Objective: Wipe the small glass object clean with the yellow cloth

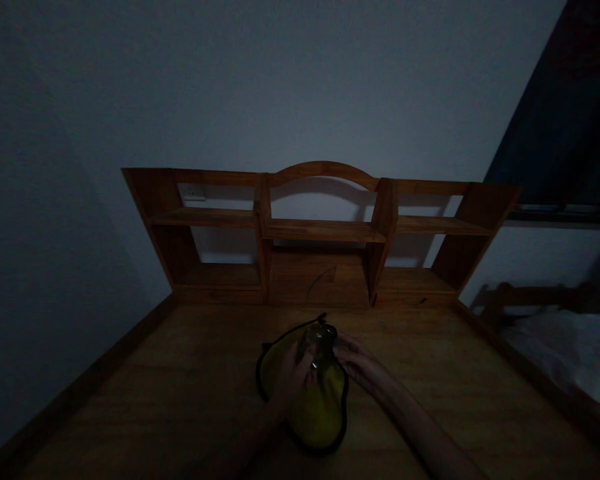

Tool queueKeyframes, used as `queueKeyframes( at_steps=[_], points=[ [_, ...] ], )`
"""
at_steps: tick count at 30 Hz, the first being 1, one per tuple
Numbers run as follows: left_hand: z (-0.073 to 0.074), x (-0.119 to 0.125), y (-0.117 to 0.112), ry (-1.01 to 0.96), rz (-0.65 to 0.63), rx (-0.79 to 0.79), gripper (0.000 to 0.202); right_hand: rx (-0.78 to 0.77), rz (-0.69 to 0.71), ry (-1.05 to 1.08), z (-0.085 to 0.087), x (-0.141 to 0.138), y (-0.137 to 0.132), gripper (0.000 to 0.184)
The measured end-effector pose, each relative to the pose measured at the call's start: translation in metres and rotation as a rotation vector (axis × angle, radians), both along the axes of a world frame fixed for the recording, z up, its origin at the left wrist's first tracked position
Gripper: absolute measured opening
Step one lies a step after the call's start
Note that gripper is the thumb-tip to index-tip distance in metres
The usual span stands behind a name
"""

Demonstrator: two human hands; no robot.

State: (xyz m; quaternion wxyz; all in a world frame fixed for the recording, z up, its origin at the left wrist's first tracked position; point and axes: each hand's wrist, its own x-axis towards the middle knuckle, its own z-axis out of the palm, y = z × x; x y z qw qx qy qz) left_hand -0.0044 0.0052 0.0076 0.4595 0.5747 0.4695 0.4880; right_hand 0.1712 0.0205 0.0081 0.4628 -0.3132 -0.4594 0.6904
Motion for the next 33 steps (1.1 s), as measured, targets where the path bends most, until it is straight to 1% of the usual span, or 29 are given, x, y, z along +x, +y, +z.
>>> queueKeyframes(
  at_steps=[3,5,7,9,11,13,15,18,23,26,29,33],
  points=[
    [0.002,-0.001,0.000,0.008,-0.043,-0.048,0.039,0.007,0.018,-0.022,0.005,0.001,-0.003,0.035],
    [0.001,-0.002,0.001,0.027,-0.037,-0.054,0.039,0.011,0.015,-0.053,0.004,0.001,-0.002,0.034],
    [-0.001,-0.001,0.001,0.093,-0.019,-0.018,0.038,0.048,-0.007,-0.104,-0.001,0.000,0.000,0.034],
    [-0.003,0.000,-0.001,0.222,0.017,0.072,0.036,0.145,-0.060,-0.190,-0.008,-0.001,0.002,0.033],
    [-0.007,0.001,-0.004,0.382,0.067,0.166,0.045,0.275,-0.147,-0.290,-0.014,-0.002,0.004,0.034],
    [-0.012,0.001,-0.006,0.521,0.093,0.213,0.062,0.370,-0.222,-0.362,-0.018,-0.005,0.003,0.037],
    [-0.016,0.001,-0.008,0.612,0.084,0.245,0.072,0.410,-0.249,-0.402,-0.018,-0.007,0.002,0.037],
    [-0.022,0.000,-0.007,0.683,0.085,0.279,0.077,0.440,-0.271,-0.467,-0.016,-0.009,-0.001,0.031],
    [-0.037,0.002,-0.005,0.708,0.114,0.270,0.084,0.520,-0.383,-0.714,-0.011,-0.006,-0.005,0.026],
    [-0.040,0.004,-0.007,0.685,0.120,0.272,0.083,0.599,-0.416,-0.837,-0.007,-0.003,-0.010,0.024],
    [-0.035,0.004,-0.009,0.589,0.114,0.268,0.080,0.702,-0.399,-0.879,-0.005,0.000,-0.014,0.024],
    [-0.025,0.003,-0.009,0.531,0.115,0.214,0.080,0.810,-0.399,-0.895,-0.006,0.001,-0.016,0.033]
  ],
)
